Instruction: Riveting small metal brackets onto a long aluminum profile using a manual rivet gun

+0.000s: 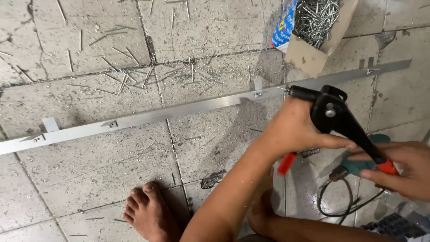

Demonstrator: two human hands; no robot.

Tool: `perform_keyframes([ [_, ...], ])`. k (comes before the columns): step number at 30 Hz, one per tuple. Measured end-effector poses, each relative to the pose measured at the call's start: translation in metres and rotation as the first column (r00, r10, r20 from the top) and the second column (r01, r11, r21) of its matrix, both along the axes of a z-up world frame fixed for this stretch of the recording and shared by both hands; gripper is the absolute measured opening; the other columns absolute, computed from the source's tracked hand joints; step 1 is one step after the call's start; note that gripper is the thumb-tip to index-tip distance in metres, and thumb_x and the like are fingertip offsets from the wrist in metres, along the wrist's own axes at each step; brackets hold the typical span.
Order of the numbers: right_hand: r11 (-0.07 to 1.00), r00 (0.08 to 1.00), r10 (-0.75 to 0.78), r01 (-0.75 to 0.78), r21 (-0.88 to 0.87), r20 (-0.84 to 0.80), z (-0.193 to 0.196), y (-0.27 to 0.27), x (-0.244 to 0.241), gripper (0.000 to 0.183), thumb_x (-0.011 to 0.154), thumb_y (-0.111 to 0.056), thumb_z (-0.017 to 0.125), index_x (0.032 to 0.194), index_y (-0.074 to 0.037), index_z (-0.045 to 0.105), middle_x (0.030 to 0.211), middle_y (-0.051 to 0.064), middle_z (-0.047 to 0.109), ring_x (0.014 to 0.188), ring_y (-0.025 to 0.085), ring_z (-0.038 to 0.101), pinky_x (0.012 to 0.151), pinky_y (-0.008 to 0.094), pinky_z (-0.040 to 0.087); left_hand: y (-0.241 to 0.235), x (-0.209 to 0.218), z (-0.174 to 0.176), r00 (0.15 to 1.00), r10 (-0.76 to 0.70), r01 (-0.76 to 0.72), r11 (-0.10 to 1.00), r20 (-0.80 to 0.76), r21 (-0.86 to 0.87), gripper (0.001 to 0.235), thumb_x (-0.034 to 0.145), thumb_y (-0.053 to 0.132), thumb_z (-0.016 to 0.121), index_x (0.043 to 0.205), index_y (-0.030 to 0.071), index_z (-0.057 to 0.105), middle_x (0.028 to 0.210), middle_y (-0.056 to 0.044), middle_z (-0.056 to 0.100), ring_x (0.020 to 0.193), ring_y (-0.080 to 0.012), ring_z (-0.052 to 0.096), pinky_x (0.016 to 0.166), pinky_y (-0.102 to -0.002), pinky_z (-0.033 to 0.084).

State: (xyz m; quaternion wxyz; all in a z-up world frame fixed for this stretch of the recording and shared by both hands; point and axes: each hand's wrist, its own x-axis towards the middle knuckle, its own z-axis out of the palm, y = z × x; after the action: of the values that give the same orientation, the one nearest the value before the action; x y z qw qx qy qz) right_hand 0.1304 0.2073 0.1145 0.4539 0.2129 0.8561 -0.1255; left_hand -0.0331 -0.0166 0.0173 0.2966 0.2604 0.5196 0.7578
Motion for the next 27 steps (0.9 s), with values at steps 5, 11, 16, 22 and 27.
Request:
perform_keyframes([
  [5,0.967,0.972,-0.164,0.124,-0.224,-0.169,-0.039,0.029,-0.034,0.054,0.061,-0.031,0.088,0.114,-0.020,0.084,0.115,-0.005,0.090,0.106,0.011,0.084,0.096,0.032,0.063,-0.006,0.011,0.013,0.918,-0.284,0.191,0.928,-0.277,-0.320,0.058,0.056,0.048,0.081,0.096,0.008,0.068,0.092,-0.013,0.076,0.086,-0.0305,0.073,0.076,-0.039,0.055],
  [11,0.803,0.637,0.592,-0.517,0.296,-0.493,-0.140,-0.001,-0.104,0.075,0.081,-0.047,0.074,0.148,-0.016,0.062,0.109,0.009,0.069,0.107,0.030,0.065,0.086,0.042,0.055,-0.011,0.038,0.030,0.719,-0.659,0.443,0.678,-0.219,-0.587,0.063,0.054,0.050,0.081,0.094,0.001,0.075,0.092,-0.025,0.076,0.090,-0.0438,0.072,0.074,-0.049,0.057],
  [16,0.702,0.524,0.713,-0.524,0.483,-0.467,-0.157,0.017,-0.087,0.032,0.085,-0.044,0.077,0.116,-0.033,0.075,0.095,-0.009,0.072,0.095,0.018,0.070,0.093,0.038,0.056,-0.009,0.047,0.029,0.708,-0.686,0.483,0.644,-0.169,-0.593,0.061,0.053,0.052,0.076,0.092,0.005,0.074,0.091,-0.019,0.077,0.089,-0.0389,0.073,0.068,-0.049,0.057],
  [22,0.673,0.472,0.740,-0.496,0.549,-0.479,-0.147,0.086,-0.048,0.036,0.090,-0.031,0.083,0.123,-0.018,0.081,0.118,0.000,0.076,0.110,0.015,0.074,0.098,0.031,0.061,-0.003,0.050,0.018,0.735,-0.633,0.420,0.708,-0.245,-0.568,0.057,0.054,0.051,0.079,0.087,0.006,0.073,0.086,-0.017,0.077,0.085,-0.0375,0.073,0.068,-0.048,0.055],
  [27,0.616,0.660,0.715,-0.442,0.652,-0.228,-0.210,0.215,0.015,0.047,0.093,-0.041,0.076,0.136,-0.020,0.075,0.126,0.000,0.076,0.118,0.016,0.072,0.108,0.031,0.059,-0.010,0.043,0.025,0.707,-0.678,0.457,0.657,-0.203,-0.599,0.059,0.056,0.050,0.080,0.092,0.004,0.073,0.093,-0.022,0.075,0.087,-0.0422,0.071,0.071,-0.049,0.056],
])
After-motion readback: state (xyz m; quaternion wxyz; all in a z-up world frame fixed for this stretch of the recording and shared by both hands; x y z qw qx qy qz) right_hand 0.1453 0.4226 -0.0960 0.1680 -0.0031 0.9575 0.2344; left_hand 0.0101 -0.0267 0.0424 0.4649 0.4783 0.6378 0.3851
